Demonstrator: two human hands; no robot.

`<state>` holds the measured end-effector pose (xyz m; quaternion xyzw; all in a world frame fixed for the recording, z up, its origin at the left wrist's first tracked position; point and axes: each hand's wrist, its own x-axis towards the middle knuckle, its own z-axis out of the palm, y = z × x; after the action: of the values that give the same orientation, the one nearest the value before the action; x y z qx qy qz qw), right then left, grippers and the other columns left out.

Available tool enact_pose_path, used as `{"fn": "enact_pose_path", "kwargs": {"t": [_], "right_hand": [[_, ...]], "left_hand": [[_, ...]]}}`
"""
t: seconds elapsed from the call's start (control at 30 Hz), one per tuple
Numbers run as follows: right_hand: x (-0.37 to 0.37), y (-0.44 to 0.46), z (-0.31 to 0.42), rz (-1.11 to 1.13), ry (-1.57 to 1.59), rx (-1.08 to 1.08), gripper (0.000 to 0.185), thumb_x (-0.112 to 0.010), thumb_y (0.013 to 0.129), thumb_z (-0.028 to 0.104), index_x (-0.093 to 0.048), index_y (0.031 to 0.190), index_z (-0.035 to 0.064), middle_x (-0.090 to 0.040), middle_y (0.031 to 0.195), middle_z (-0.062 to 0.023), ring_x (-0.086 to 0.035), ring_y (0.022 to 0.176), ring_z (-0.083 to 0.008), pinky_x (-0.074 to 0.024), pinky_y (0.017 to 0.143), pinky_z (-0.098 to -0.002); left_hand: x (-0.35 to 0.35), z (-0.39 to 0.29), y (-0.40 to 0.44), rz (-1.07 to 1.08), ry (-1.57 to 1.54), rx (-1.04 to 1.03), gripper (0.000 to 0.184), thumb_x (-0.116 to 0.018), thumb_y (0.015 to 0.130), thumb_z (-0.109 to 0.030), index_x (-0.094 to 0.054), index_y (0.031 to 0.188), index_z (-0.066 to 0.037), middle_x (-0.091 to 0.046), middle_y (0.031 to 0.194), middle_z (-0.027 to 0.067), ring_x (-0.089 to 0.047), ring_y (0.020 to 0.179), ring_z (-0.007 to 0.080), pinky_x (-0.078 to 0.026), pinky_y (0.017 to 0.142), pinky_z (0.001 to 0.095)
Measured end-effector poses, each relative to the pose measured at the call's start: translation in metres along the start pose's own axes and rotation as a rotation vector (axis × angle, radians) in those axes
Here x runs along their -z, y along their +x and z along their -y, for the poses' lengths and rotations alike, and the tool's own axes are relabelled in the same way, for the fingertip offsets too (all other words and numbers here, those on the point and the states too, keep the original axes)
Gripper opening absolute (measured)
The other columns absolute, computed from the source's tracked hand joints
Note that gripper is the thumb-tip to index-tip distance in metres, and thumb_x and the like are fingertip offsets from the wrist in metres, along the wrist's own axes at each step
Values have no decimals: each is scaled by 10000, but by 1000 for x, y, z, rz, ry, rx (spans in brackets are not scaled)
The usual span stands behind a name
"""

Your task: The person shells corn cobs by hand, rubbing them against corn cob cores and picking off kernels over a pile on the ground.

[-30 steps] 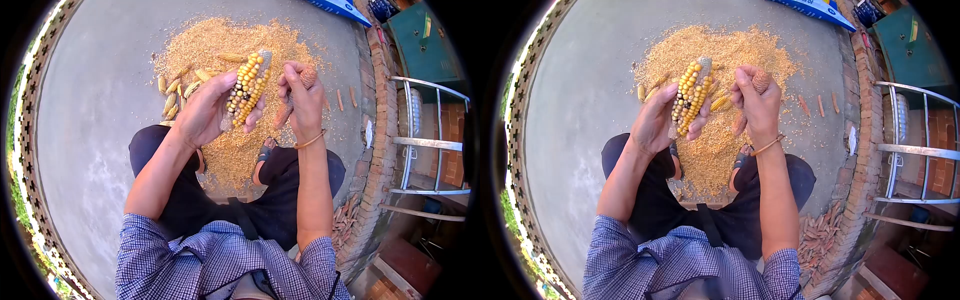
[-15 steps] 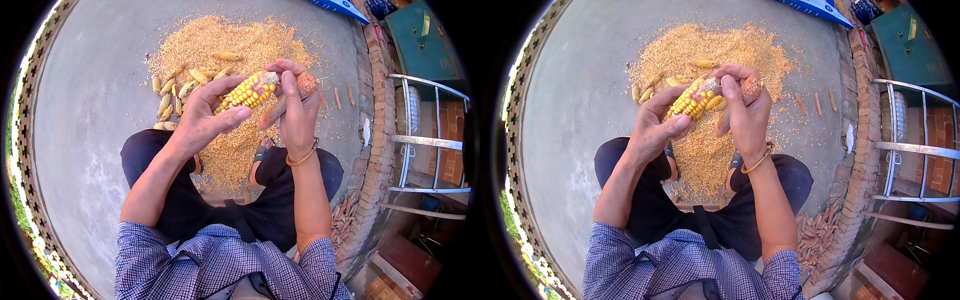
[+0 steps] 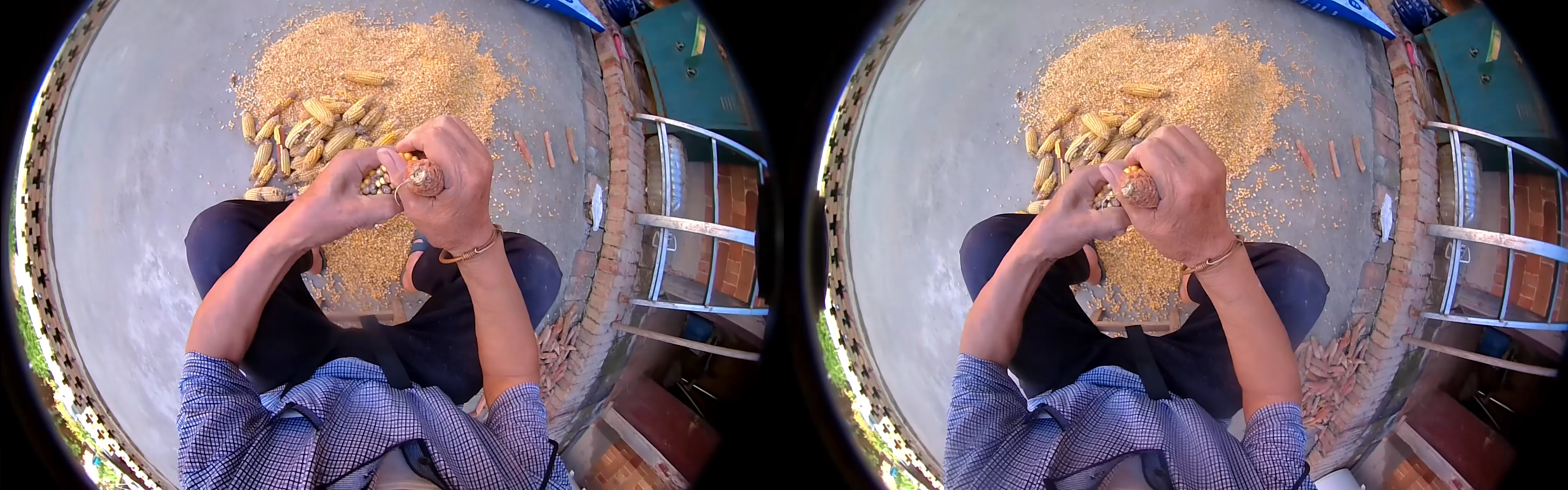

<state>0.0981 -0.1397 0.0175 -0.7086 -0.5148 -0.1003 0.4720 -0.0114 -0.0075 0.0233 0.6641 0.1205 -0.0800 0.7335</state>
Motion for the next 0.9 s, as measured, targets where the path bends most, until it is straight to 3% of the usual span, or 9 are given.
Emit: {"fn": "enact_pose_path", "kwargs": {"t": [0.1,0.13,0.23,0.3,0.37,0.43,0.47,0.57,0.9], "right_hand": [[9,-1,8,137,-194,-154,241,-715,803,158,-518,705,59,-530,671,-99,-555,646,-292,-444,587,-382],[9,-1,7,106,-185,-161,246,-708,805,158,-511,698,57,-529,659,-105,-557,634,-296,-444,581,-387],[1,-3,5,-2,-157,-229,252,-691,812,154,-499,685,52,-525,630,-121,-559,601,-314,-440,563,-398],[-2,-5,3,-55,-121,-290,241,-686,815,145,-508,686,48,-520,618,-131,-557,582,-330,-435,548,-403],[6,-7,-4,-75,120,-492,224,-674,885,177,-582,731,44,-616,663,-81,-617,595,-223,-471,548,-353],[13,-5,-7,-160,539,-786,225,-671,916,203,-622,764,43,-666,716,-58,-646,639,-154,-497,566,-316],[20,-9,-18,-167,646,-768,228,-665,938,222,-653,835,19,-698,819,-68,-660,730,-109,-530,627,-275],[26,-2,-9,-270,872,-829,210,-585,976,180,-639,891,-4,-689,862,-118,-672,790,-157,-540,704,-279],[14,-9,-8,-3,574,-573,189,-678,924,153,-649,1036,3,-679,1000,-65,-631,921,-125,-511,840,-279]], "left_hand": [[-12,14,2,-9,-1,-74,290,-634,754,-14,-608,1041,21,-571,825,-42,-490,650,13,-413,568,198],[-15,16,1,6,-102,-2,266,-630,772,8,-599,1035,33,-605,840,2,-545,713,52,-457,626,234],[-19,17,7,-97,421,-204,263,-649,788,-10,-589,1037,50,-645,885,58,-586,832,100,-488,744,282],[-21,15,7,-86,372,-134,314,-657,800,-30,-587,1092,62,-667,942,95,-587,942,126,-476,851,315],[-22,23,14,-90,358,-210,348,-654,799,-27,-587,1127,65,-669,950,90,-584,946,122,-476,854,314],[-23,18,13,-70,202,-192,425,-691,796,-87,-585,1185,45,-640,896,32,-567,816,71,-473,708,253],[-23,10,10,-58,114,-138,441,-703,794,-106,-586,1194,38,-624,875,11,-553,774,53,-460,662,232],[-19,7,11,-40,-82,-34,511,-755,782,-178,-580,1227,2,-533,788,-59,-474,634,-7,-365,518,162],[-16,8,9,-46,-169,11,450,-753,802,-173,-546,1158,10,-505,755,-55,-455,591,4,-333,484,163]]}}
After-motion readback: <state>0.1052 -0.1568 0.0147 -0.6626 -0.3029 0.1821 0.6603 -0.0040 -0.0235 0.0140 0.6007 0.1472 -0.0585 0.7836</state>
